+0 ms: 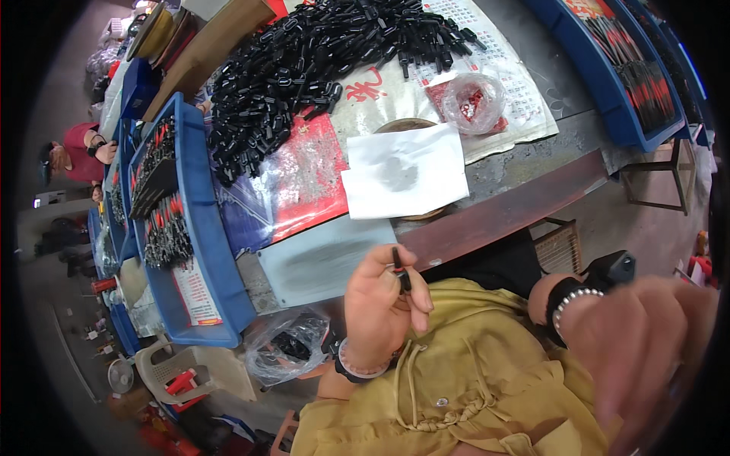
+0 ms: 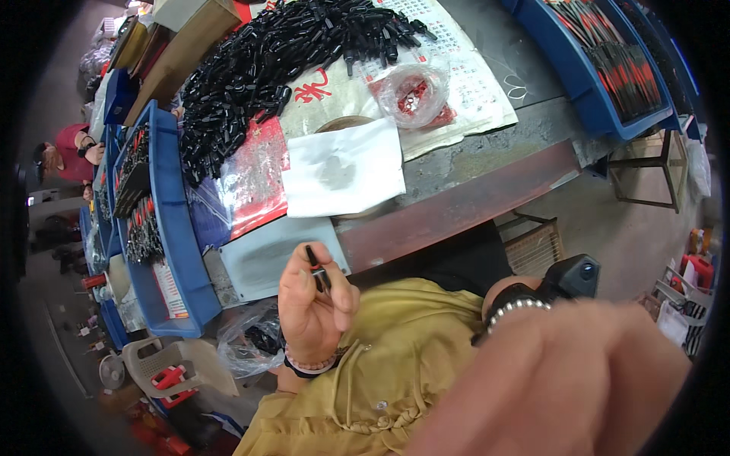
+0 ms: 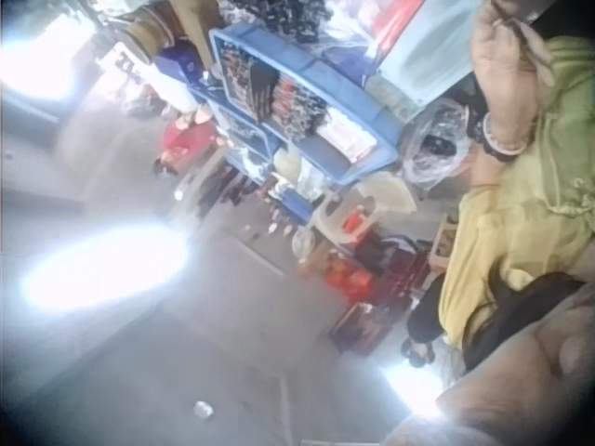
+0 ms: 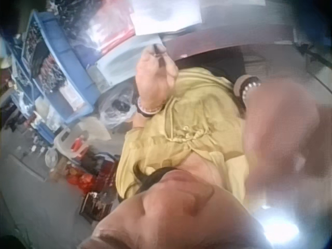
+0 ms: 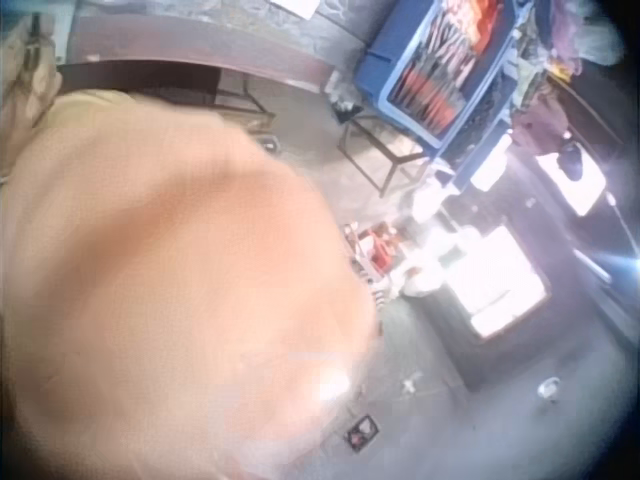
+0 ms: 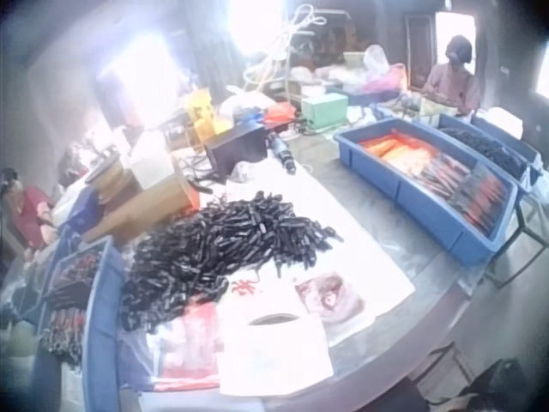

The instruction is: The person assembles small black plastic key housings by inserting red pins into them. They pick up a housing, insert a pin, and place the assembled unit on the table, repeating this process throughout the clip.

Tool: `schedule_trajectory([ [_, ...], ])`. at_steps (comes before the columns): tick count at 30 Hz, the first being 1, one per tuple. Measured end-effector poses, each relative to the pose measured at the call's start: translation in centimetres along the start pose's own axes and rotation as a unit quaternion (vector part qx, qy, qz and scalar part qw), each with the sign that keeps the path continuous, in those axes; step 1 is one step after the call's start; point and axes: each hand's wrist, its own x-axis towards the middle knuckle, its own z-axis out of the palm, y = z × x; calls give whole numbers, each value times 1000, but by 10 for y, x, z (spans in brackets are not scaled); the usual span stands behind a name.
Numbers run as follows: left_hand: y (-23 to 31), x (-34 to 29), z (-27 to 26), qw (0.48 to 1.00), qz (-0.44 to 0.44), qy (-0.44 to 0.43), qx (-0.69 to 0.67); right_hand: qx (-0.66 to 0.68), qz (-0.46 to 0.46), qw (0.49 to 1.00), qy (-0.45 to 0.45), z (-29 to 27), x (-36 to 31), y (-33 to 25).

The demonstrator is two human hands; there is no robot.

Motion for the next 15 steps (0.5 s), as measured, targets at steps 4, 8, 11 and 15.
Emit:
schedule_trajectory([
  [4,15,4,1,998,43,17,-30,72,-11,996,-55,3,5,-10],
  [8,32,9,2,995,79,53,-24,108,-9,991,-75,2,3,-9],
  [11,37,15,0,993,106,52,-5,123,-9,989,-76,-1,1,-12],
  [15,41,22,-2,994,98,55,14,123,-5,989,-76,-7,-4,-16],
])
